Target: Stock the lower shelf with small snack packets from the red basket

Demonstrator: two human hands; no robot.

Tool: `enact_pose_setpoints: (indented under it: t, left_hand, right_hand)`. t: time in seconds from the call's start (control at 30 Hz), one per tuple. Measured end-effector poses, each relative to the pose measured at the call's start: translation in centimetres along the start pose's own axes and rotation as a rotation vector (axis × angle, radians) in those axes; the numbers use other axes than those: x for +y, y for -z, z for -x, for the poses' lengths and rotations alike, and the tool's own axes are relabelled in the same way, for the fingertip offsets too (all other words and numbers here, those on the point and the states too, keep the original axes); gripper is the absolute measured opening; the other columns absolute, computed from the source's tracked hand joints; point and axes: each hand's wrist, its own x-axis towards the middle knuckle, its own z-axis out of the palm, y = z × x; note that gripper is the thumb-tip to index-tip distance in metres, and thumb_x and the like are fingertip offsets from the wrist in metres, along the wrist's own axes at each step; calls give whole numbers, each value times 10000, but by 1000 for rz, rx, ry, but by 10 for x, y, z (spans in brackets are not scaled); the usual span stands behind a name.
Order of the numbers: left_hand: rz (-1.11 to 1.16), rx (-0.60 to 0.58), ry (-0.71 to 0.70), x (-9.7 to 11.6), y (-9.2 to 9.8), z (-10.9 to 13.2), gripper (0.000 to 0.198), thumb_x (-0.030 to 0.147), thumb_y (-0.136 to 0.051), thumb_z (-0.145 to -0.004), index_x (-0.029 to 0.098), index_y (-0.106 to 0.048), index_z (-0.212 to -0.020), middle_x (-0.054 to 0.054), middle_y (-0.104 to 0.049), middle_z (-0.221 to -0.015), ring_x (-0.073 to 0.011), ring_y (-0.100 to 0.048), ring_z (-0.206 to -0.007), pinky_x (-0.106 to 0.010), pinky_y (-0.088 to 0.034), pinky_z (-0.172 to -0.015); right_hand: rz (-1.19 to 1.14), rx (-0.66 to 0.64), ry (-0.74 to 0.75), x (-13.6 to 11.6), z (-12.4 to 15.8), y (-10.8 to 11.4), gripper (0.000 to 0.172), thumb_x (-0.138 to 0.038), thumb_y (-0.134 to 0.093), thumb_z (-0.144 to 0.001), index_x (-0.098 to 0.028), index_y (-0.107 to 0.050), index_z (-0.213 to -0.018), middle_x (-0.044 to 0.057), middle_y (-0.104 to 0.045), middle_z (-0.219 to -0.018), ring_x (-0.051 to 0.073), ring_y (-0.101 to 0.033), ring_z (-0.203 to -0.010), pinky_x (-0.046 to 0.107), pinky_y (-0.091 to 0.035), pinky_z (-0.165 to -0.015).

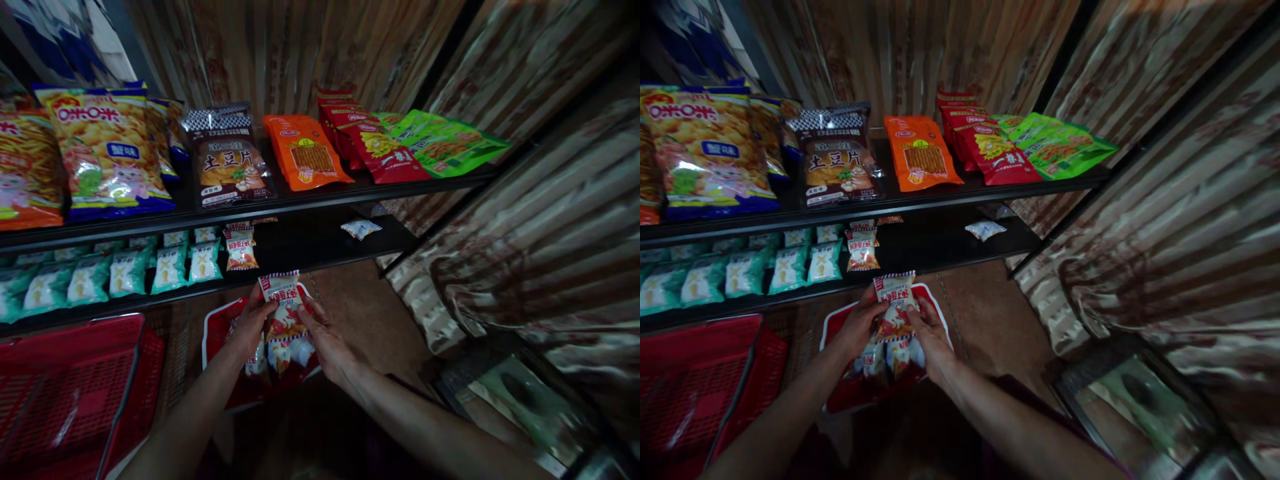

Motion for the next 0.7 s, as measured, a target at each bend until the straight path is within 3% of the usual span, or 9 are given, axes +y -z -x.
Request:
enact_pose_setpoints:
  t: [0.13, 0.37, 0.53, 0.7]
  left_hand:
    - [-44, 2, -51, -8, -4, -3, 694, 213, -730, -656, 245, -513, -1315, -76, -677, -1156, -238, -647, -1004, -357, -501, -878]
    - [-181, 65, -37, -23, 0, -5, 635, 364, -714, -732, 286, -508, -1327, -69, -639, -1244, -246, -608, -1115, -365, -477, -938]
    - [-277, 84, -80, -39, 3, -4, 681, 317, -750, -702, 290, -499, -1335, -71, -568, -1342, -255, -533, -1222, -377, -412, -1021]
    - [-350, 124, -107, -38, -4, -8, 662, 256, -717, -722, 267, -487, -1343, -87, -590, -1307, -235, -589, -1130, -374, -418, -1005]
  right_hand:
    - [-57, -30, 48, 1, -11, 0, 761, -397, -862, -514, -218, -567, -1193, -4, -712, -755, 205, -689, -755, 354, -539, -746]
    - [-78, 10, 69, 4, -24, 3, 688, -335, -858, -499, -199, -604, -1124, 29, -735, -816, 213, -697, -765, 331, -547, -702]
    - [-26, 13, 124, 6, -37, 4, 620, -373, -829, -537, -191, -627, -1095, 24, -732, -799, 194, -689, -749, 311, -535, -704]
    - [-3, -7, 179, 9, -52, 4, 545, -368, -823, -550, -191, -656, -1038, 10, -728, -807, 153, -668, -727, 275, -514, -719]
